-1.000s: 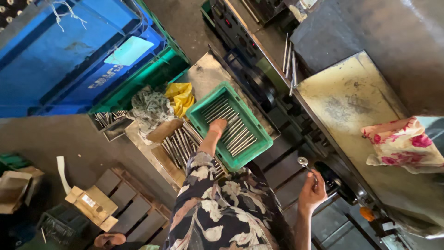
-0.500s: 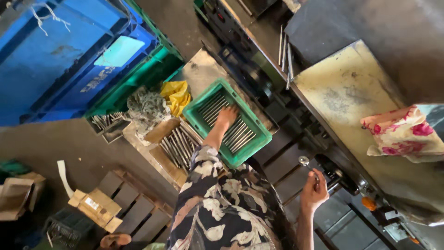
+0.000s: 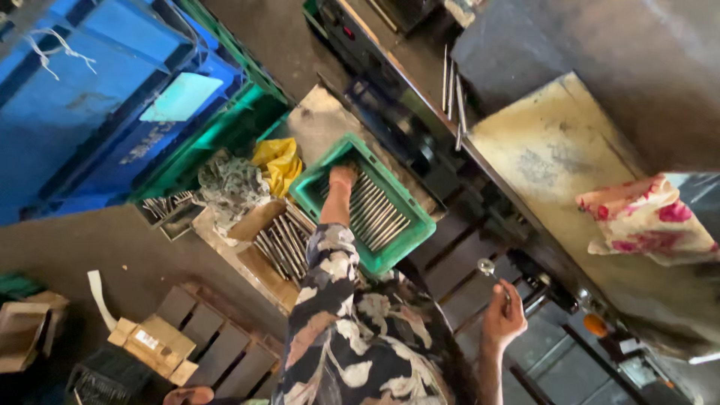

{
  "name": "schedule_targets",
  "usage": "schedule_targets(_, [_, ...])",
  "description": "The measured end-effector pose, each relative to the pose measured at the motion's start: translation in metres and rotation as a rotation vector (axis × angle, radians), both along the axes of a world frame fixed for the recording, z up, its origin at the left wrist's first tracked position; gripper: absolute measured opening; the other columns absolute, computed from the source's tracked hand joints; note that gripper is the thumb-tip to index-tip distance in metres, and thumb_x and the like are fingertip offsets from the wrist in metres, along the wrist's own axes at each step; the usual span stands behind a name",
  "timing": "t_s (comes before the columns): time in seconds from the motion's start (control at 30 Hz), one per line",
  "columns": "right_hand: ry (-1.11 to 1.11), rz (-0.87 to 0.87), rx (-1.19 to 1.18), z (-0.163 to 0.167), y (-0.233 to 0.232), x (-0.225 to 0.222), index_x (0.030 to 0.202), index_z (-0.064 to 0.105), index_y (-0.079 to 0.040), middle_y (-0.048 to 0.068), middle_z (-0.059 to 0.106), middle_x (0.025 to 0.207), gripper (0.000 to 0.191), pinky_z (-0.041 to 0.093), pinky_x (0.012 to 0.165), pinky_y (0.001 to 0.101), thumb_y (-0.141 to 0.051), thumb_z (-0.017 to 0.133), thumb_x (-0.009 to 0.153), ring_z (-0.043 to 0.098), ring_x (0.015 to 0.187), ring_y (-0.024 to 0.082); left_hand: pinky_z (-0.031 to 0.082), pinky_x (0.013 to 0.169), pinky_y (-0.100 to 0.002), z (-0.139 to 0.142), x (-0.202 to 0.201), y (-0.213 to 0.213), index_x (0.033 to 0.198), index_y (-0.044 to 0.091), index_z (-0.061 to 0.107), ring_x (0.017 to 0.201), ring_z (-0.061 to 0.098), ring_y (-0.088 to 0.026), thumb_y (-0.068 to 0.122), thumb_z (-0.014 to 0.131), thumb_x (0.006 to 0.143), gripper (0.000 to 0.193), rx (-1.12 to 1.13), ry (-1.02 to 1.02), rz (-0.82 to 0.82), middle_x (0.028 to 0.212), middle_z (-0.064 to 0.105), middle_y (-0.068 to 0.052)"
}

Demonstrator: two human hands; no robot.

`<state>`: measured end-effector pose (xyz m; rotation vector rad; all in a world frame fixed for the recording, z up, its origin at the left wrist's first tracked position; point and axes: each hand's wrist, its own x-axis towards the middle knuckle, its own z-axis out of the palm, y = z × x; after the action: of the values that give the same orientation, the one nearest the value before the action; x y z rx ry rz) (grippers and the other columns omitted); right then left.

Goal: The person repeatedly picks up metal rods from a green bin, inserts them into a grinding machine, and operates the machine to grind the rods. After each grinding cycle, the person removes the rod and places it back into the bin. The process is repeated multiple times throughout the clip.

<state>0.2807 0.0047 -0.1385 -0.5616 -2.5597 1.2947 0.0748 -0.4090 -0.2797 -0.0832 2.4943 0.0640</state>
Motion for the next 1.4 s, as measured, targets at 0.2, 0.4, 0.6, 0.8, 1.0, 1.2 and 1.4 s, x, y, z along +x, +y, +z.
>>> schedule_targets(0.2, [0.021, -0.012, -0.057, -0.012, 0.0, -0.009, 0.116, 0.075, -0.004, -0.008, 0.054, 0.075, 0.017, 0.026, 0.054, 0.0196, -0.014, 0.074, 0.102, 0.036, 0.063, -0.001, 0.057, 0.095, -0.044, 0.002, 0.014, 0.061, 0.122, 0.016, 0.075, 0.123, 0.068, -0.026, 0.021, 0.043, 0.108, 0.035, 0.084, -0.096, -0.228, 0.137, 0.07, -0.009])
schedule_targets(0.4, [0.109, 0.061, -0.052, -0.012, -0.007, -0.016, 0.119, 0.073, -0.003, -0.007, 0.061, 0.082, 0.018, 0.029, 0.055, 0.0192, -0.012, 0.072, 0.104, 0.039, 0.064, -0.002, 0.053, 0.094, -0.047, 0.028, 0.063, 0.075, 0.114, 0.014, 0.073, 0.12, 0.061, -0.031, 0.024, 0.047, 0.099, 0.032, 0.298, 0.202, -0.184, 0.131, 0.065, -0.008])
schedule_targets(0.6, [0.09, 0.04, -0.058, -0.006, -0.008, -0.008, 0.118, 0.073, -0.003, -0.006, 0.059, 0.076, 0.018, 0.026, 0.052, 0.0196, -0.014, 0.073, 0.103, 0.036, 0.059, -0.001, 0.055, 0.09, -0.047, 0.017, 0.113, 0.098, 0.122, 0.008, 0.065, 0.112, 0.067, -0.036, 0.017, 0.042, 0.106, 0.03, 0.297, 0.011, 0.398, 0.126, 0.064, -0.02])
schedule_targets(0.8, [0.182, 0.042, -0.084, -0.006, 0.003, 0.002, 0.118, 0.072, -0.002, -0.007, 0.057, 0.079, 0.016, 0.026, 0.056, 0.0192, -0.012, 0.072, 0.105, 0.035, 0.063, -0.001, 0.059, 0.085, -0.044, -0.004, 0.133, 0.11, 0.116, 0.01, 0.066, 0.108, 0.071, -0.033, 0.011, 0.054, 0.097, 0.023, 0.179, 0.102, 0.231, 0.112, 0.072, -0.017])
schedule_targets(1.0, [0.131, -0.04, -0.056, -0.008, 0.023, 0.025, 0.118, 0.074, -0.001, -0.007, 0.049, 0.074, 0.016, 0.023, 0.056, 0.0204, -0.011, 0.074, 0.105, 0.032, 0.063, 0.0, 0.059, 0.09, -0.044, -0.004, 0.118, 0.096, 0.111, 0.011, 0.068, 0.113, 0.069, -0.036, 0.009, 0.065, 0.09, 0.021, 0.099, -0.049, 0.096, 0.119, 0.071, -0.015])
schedule_targets(1.2, [0.089, -0.031, -0.133, -0.004, 0.027, 0.035, 0.118, 0.072, -0.001, -0.008, 0.06, 0.081, 0.018, 0.028, 0.056, 0.0182, -0.012, 0.072, 0.103, 0.039, 0.064, -0.002, 0.056, 0.096, -0.047, -0.007, 0.128, 0.104, 0.136, 0.009, 0.051, 0.126, 0.058, -0.042, 0.012, 0.063, 0.098, 0.04, 0.284, 0.112, 0.146, 0.139, 0.055, -0.018])
schedule_targets(1.4, [0.106, 0.015, -0.038, 0.0, 0.015, 0.025, 0.116, 0.073, -0.001, -0.006, 0.061, 0.079, 0.018, 0.027, 0.054, 0.0194, -0.012, 0.073, 0.103, 0.037, 0.061, -0.001, 0.056, 0.09, -0.054, -0.003, 0.137, 0.127, 0.157, 0.015, 0.031, 0.13, 0.05, -0.044, 0.014, 0.068, 0.089, 0.077, 0.17, 0.116, 0.186, 0.146, 0.043, -0.016])
